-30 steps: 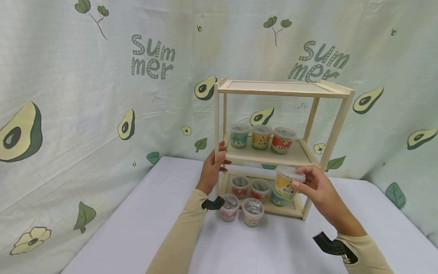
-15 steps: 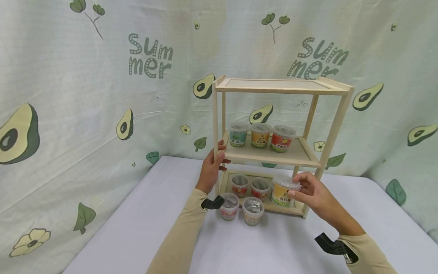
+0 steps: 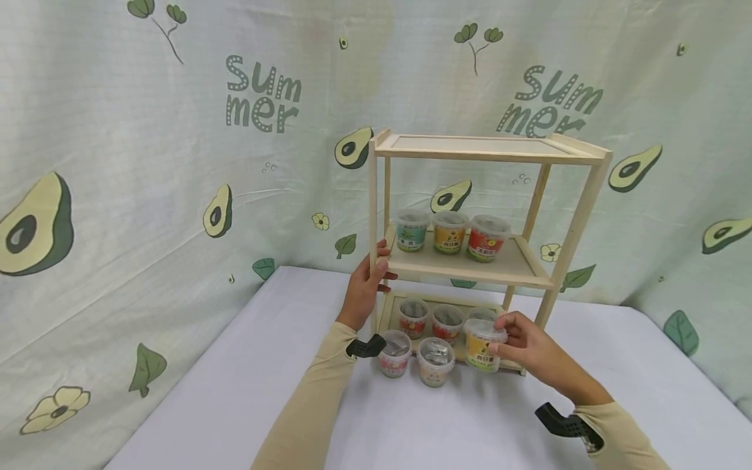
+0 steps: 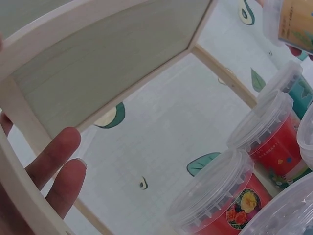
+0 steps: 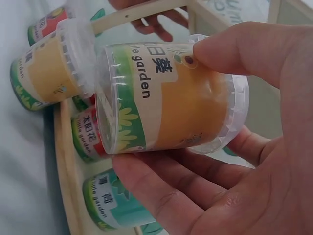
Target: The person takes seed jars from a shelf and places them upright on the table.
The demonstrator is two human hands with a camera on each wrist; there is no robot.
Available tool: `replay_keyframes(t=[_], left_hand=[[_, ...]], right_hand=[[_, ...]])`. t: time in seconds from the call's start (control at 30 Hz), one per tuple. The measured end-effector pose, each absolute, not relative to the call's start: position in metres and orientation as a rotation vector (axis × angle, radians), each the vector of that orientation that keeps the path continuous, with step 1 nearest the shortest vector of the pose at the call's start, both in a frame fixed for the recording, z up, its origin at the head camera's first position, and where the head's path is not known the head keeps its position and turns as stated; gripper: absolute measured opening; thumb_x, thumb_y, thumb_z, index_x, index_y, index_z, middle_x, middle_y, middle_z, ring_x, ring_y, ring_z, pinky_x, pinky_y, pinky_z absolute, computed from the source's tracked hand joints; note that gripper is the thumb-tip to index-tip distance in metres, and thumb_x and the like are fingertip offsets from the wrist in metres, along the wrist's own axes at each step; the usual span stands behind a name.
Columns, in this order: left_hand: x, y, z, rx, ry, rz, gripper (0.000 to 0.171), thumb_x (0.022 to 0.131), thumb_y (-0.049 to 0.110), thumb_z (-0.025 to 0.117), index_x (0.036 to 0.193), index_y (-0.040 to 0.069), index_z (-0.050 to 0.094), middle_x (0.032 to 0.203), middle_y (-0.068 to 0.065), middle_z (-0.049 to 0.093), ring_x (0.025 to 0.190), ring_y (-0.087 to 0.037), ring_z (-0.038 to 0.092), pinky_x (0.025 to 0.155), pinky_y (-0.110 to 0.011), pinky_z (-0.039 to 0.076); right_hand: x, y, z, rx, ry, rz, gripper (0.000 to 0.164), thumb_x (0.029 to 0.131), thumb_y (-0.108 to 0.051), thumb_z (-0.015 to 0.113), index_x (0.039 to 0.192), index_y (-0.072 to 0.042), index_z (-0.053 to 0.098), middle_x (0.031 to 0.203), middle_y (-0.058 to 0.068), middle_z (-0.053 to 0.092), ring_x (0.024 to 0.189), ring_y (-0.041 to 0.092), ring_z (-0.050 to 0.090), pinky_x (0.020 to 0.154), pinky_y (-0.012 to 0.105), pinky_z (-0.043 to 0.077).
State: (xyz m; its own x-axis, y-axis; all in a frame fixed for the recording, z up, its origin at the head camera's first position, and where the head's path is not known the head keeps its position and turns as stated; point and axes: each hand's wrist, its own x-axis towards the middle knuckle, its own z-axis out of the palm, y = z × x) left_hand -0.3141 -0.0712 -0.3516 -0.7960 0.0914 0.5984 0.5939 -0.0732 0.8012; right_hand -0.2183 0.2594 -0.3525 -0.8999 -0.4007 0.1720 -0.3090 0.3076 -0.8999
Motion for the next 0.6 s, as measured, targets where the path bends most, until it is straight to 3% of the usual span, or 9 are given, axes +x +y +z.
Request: replay_keyframes(t=[0.17, 0.43, 0.6], left_hand=[[-0.312, -0.071, -0.35, -0.737, -1.85, -1.936, 0.036, 0.108, 0.029, 0.048, 0.138, 0.01, 0.054, 0.16, -0.002, 0.036, 0.103, -0.039, 0.063, 0.072, -0.036, 0.053], [-0.311, -0.072, -0.348, -0.744, -1.862, -1.946, 0.039, 0.109, 0.025, 0.046, 0.143, 0.006, 0.05, 0.161, -0.001, 0.033, 0.108, -0.046, 0.061, 0.078, -0.058, 0.051], [-0.301, -0.072, -0.341, -0.735, -1.893, -1.961, 0.04, 0.109, 0.022, 0.045, 0.143, 0.001, 0.048, 0.162, -0.005, 0.032, 0.108, -0.044, 0.061, 0.081, -0.061, 0.05]], right_hand=[[-0.223, 0.257, -0.36, -0.671, 2.433, -1.648, 0.044, 0.096, -0.011, 0.068, 0.122, 0.007, 0.037, 0.116, 0.023, 0.053, 0.103, 0.015, 0.063, 0.081, 0.035, 0.056], [-0.23, 0.253, -0.374, -0.693, 2.472, -1.568, 0.047, 0.09, -0.009, 0.074, 0.118, 0.009, 0.04, 0.112, 0.02, 0.053, 0.099, 0.02, 0.062, 0.077, 0.029, 0.055], [-0.229, 0.252, -0.383, -0.714, 2.543, -1.434, 0.047, 0.087, -0.012, 0.077, 0.113, 0.006, 0.043, 0.104, 0.014, 0.055, 0.091, 0.018, 0.06, 0.071, 0.027, 0.051]])
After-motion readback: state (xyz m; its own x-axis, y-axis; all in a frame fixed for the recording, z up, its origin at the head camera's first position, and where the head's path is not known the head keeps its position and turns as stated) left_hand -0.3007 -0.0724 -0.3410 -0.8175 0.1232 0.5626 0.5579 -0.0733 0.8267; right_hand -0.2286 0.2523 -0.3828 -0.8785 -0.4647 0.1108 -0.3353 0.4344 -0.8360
